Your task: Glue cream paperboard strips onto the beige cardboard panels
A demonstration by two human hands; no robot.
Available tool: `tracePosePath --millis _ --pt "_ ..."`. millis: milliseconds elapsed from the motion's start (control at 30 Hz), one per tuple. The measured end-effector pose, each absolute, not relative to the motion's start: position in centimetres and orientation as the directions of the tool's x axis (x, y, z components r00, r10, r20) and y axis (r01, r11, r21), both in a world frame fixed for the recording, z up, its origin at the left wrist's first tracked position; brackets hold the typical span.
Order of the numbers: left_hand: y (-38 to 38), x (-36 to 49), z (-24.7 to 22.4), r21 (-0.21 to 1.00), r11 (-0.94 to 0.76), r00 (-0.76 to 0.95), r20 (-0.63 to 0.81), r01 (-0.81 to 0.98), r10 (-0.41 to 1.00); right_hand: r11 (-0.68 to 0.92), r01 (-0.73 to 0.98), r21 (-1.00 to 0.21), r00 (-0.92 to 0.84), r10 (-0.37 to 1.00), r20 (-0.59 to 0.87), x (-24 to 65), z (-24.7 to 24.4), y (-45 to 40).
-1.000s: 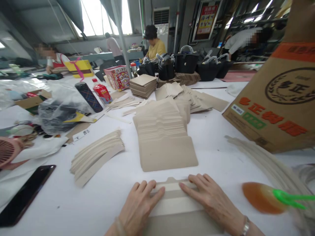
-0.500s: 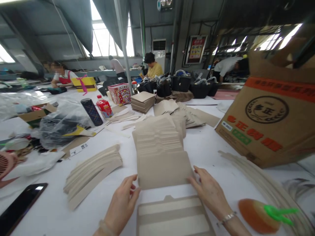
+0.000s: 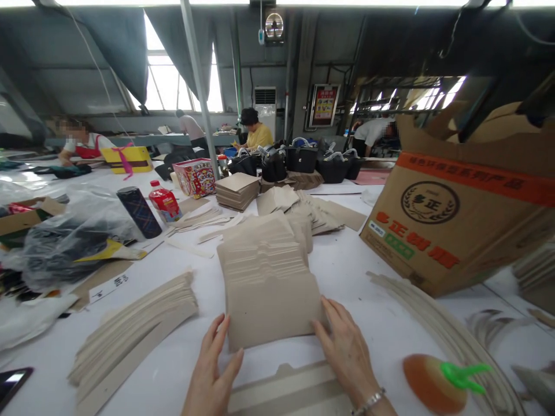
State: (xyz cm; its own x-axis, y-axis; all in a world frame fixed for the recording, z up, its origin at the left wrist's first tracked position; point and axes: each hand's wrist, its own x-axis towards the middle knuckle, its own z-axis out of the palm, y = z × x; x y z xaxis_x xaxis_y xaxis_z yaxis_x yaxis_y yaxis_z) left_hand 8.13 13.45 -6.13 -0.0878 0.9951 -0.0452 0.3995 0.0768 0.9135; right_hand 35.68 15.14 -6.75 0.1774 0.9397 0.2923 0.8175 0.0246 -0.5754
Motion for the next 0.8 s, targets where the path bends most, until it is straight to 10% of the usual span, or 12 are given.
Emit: tracePosePath --millis 200,533,800 --pt "14.2 9.3 -4.5 0.966 0.259 -0.158 -0.259 -0.017 0.953 0.022 0.661 -0.75 0.229 0.946 0.229 36.0 -6.0 15.3" --pt "14.2 10.1 -2.3 0.941 0.322 0.006 -0.323 -0.106 0.946 -0.061 0.306 -0.95 0.257 0.966 0.021 36.4 -5.2 15.8" --pt "15.9 9.0 -1.8 0.641 0.538 0.322 -0.432 -0.548 0.842 -0.041 0.26 -0.965 0.186 0.983 0.009 35.9 -4.4 16.8"
